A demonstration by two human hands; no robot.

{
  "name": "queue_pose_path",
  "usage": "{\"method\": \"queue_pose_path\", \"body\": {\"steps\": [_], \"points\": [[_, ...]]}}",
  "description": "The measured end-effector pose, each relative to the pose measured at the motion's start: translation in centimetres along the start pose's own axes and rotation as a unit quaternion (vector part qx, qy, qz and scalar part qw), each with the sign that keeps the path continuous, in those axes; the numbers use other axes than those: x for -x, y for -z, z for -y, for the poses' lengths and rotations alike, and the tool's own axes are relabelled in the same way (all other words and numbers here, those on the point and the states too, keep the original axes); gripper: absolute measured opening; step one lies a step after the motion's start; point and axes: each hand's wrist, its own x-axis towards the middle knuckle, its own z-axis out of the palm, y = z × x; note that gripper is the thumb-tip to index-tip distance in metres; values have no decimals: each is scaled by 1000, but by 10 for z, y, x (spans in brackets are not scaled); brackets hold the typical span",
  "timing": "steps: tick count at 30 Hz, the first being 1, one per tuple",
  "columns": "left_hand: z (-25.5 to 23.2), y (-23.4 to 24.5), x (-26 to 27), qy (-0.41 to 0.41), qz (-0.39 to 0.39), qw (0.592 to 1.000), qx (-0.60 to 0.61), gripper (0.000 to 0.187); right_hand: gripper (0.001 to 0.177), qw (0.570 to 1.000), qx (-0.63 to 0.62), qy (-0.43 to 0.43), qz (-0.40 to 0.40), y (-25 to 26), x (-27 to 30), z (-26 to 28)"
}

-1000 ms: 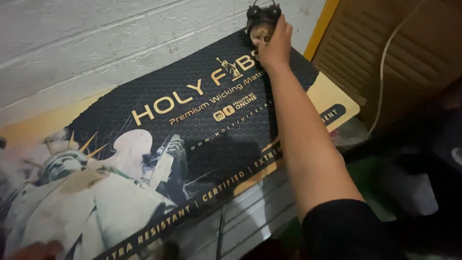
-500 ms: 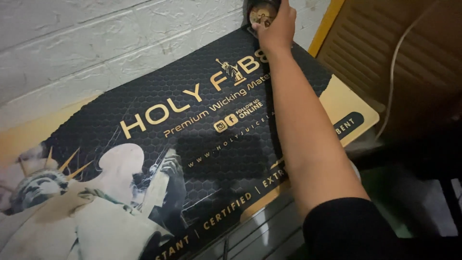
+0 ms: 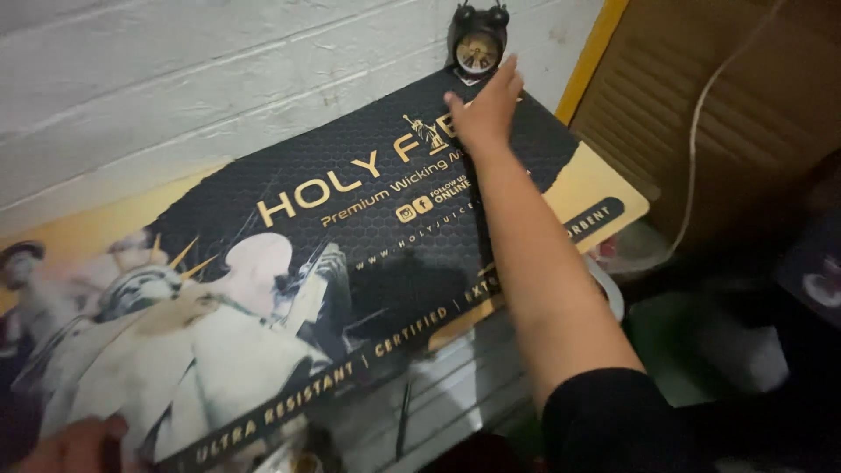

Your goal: The person uses a red duster to wipe a large black box on a table, then moves an alarm clock to the side. They proceed to pick up several orange folders from under the table and place them on top of the box.

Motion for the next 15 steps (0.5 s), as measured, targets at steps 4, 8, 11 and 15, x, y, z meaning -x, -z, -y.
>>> {"method": "queue_pose_path", "body": {"steps": [4,8,11,15], "points": [[-18,24,7,-23,-14,999,-24,41,109,999,14,21,45,18,54,6],[-43,51,3,-6,2,994,-113,40,102,992,73,8,103,49,113,23],[-55,72,-2,1,36,993,-116,35,95,980,92,65,162,68,150,24],[-60,84,-2,-5,22,996,-84,38,80,951,176,113,227,82,183,9]]}}
